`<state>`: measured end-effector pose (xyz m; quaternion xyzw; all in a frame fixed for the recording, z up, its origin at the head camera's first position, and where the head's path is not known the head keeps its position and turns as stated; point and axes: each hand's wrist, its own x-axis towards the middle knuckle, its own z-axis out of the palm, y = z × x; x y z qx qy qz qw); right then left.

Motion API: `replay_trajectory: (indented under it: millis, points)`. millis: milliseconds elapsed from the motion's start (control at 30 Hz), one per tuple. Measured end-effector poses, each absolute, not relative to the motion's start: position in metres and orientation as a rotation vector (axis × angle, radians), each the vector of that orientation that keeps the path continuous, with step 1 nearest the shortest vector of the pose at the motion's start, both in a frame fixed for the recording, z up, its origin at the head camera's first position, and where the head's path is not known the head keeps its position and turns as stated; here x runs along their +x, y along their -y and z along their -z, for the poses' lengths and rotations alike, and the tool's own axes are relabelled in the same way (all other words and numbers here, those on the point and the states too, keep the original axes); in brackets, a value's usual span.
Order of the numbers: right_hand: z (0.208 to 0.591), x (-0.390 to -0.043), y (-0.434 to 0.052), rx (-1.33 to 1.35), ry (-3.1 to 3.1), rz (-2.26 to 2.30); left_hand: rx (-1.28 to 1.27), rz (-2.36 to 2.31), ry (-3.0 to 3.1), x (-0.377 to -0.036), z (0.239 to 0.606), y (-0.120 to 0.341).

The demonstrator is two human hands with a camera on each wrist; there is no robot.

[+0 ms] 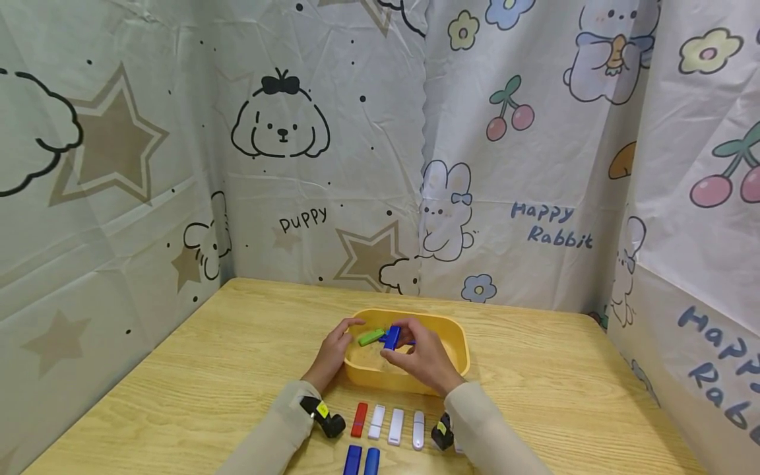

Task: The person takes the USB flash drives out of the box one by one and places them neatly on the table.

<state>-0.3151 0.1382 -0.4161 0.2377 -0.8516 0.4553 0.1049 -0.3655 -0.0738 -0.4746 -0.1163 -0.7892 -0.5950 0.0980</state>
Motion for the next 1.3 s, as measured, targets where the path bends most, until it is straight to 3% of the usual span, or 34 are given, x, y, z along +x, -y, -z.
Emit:
replay_trajectory:
  millis: [233, 867, 1300]
  points:
    - [0.41, -0.294, -0.146, 0.812, 2.386, -1.119, -0.345, 1.756, 2.339, -0.366, 0.474, 0.074]
    - [0.407, -0.244, -0.158, 0.915, 2.422, -1.088, -0.35, 1.801, 2.349, -0.365, 0.472, 0.072]
    - [0.407, -0.229, -0.158, 1.186, 2.677, -1.032, -0.343, 1.791, 2.352, -0.366, 0.474, 0.073]
